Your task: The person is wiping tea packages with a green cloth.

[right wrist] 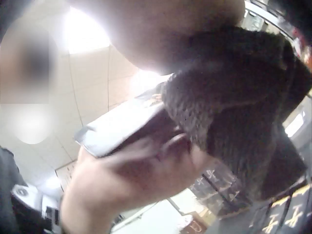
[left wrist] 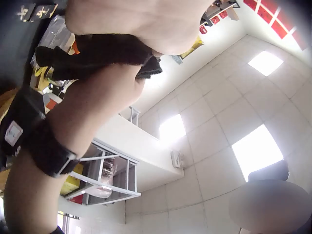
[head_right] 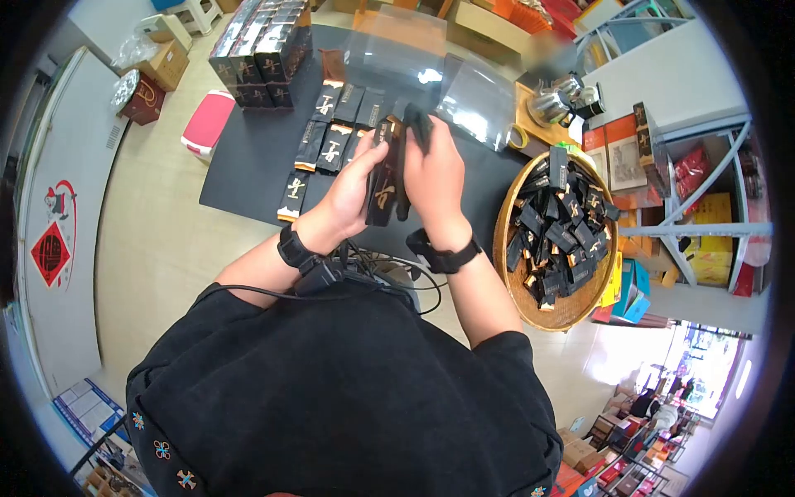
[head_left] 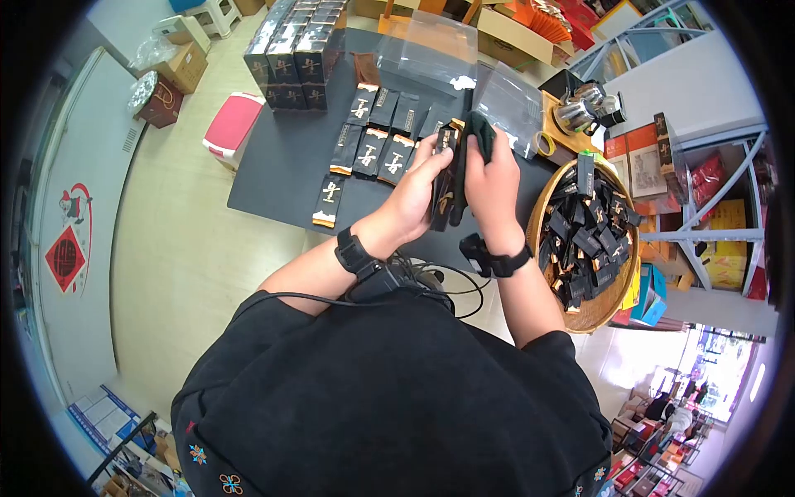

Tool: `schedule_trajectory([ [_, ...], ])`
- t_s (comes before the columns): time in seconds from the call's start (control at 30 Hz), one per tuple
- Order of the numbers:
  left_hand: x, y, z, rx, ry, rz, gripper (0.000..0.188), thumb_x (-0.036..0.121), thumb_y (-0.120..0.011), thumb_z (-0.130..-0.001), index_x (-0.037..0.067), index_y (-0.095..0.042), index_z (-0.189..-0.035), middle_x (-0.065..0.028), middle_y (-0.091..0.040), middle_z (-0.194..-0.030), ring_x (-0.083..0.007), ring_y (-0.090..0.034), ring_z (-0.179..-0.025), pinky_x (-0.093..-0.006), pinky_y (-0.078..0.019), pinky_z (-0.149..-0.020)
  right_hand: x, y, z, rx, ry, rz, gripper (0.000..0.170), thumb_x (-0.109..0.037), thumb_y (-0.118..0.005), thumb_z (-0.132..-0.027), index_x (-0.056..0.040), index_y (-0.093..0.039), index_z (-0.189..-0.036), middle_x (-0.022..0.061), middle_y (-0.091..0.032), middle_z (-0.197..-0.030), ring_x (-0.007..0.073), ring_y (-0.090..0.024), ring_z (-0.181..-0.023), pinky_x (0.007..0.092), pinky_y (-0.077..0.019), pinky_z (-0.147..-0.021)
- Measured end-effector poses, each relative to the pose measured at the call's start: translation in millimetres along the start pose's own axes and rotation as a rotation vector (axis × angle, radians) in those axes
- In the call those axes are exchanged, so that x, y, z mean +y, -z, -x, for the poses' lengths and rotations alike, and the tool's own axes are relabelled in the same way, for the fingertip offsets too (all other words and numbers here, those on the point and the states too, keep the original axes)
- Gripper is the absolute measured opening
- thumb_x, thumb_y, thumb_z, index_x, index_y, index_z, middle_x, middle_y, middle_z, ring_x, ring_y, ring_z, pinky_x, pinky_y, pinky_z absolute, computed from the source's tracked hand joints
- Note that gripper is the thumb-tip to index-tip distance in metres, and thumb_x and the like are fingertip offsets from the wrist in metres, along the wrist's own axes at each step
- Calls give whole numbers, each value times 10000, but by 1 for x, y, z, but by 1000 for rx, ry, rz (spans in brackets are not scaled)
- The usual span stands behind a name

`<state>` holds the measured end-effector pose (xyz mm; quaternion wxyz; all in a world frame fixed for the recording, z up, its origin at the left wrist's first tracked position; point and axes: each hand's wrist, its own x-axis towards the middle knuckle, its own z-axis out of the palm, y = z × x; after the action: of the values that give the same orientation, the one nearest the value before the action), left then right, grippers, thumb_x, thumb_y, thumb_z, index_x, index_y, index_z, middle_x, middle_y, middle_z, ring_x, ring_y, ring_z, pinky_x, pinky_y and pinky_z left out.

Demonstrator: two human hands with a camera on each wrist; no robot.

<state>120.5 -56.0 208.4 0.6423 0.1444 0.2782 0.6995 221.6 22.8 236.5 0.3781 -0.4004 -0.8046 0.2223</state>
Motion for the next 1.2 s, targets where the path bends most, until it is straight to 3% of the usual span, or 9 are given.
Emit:
schedule_trajectory([
  [0.07, 1, 12, -8, 99, -70, -144, 414, 218, -571, -993, 70, -368, -1323, -83, -592, -1112, -139, -636, -846, -307, -544, -720, -3, 3, 17, -63, -182, -343, 282, -108, -584, -975, 10, -566, -1230, 205, -700, -1016, 323, -708, -956, 376, -529, -825],
  [0.13, 3, 18, -12, 178, -90, -144, 458, 203, -668, -950, 10, -414, -1277, -65, -619, -1030, -112, -616, -824, -279, -520, -699, -11, 6, 39, -164, -73, -295, 283, -108, -593, -970, 9, -553, -1224, 206, -692, -1028, 321, -702, -972, 375, -525, -836],
  [0.2, 4, 21, -12, 149, -85, -290, 374, 316, -627, -997, 12, -514, -1184, -54, -631, -989, -97, -610, -830, -262, -511, -716, -21, 7, 49, -265, -74, -280, 275, -106, -587, -974, 10, -539, -1219, 218, -683, -1042, 321, -700, -987, 383, -525, -840],
  [0.4, -6, 29, -16, 198, -117, -127, 469, 466, -443, -1063, 22, -591, -1092, -48, -655, -971, -106, -628, -881, -280, -509, -792, -3, -7, 47, -169, -92, -168, 273, -93, -579, -976, 20, -541, -1222, 260, -679, -1055, 409, -682, -992, 428, -528, -827],
  [0.53, 4, 38, -16, 128, 63, 35, 355, 356, -547, -1041, 26, -608, -1155, -57, -683, -1059, -135, -663, -938, -299, -533, -845, 8, -6, 46, -119, -87, -72, 280, -95, -585, -972, 31, -543, -1218, 266, -677, -1035, 434, -671, -970, 440, -529, -818],
  [0.67, 13, 41, -11, 83, 52, 23, 295, 281, -598, -1018, 41, -607, -1188, -51, -687, -1089, -139, -679, -965, -307, -553, -845, 15, -4, 47, -68, -107, -67, 284, -84, -612, -950, 30, -551, -1203, 253, -672, -1028, 433, -669, -947, 434, -533, -799],
  [0.83, 3, 40, -14, 47, -47, 101, 470, 474, -331, -1078, 189, -412, -1442, -64, -596, -1222, -196, -628, -1082, -381, -548, -933, -9, -7, 48, -100, 213, 3, 317, -51, -681, -864, -44, -578, -1164, 178, -651, -995, 393, -669, -881, 422, -539, -722],
  [1.07, 9, 43, -6, -152, 12, 204, 502, 531, -273, -1071, 184, -468, -1376, -64, -619, -1175, -174, -619, -1054, -351, -524, -929, -18, -17, 57, -241, 329, 92, 377, -66, -724, -780, -91, -586, -1129, 107, -648, -950, 339, -677, -832, 418, -536, -660],
  [1.2, -4, 34, -3, -62, -24, 205, 516, 510, -287, -1078, 142, -488, -1379, -42, -610, -1236, -185, -610, -1127, -355, -507, -985, -11, -25, 31, -11, 321, 200, 395, -76, -722, -768, -90, -585, -1138, 97, -668, -972, 333, -681, -824, 414, -540, -657],
])
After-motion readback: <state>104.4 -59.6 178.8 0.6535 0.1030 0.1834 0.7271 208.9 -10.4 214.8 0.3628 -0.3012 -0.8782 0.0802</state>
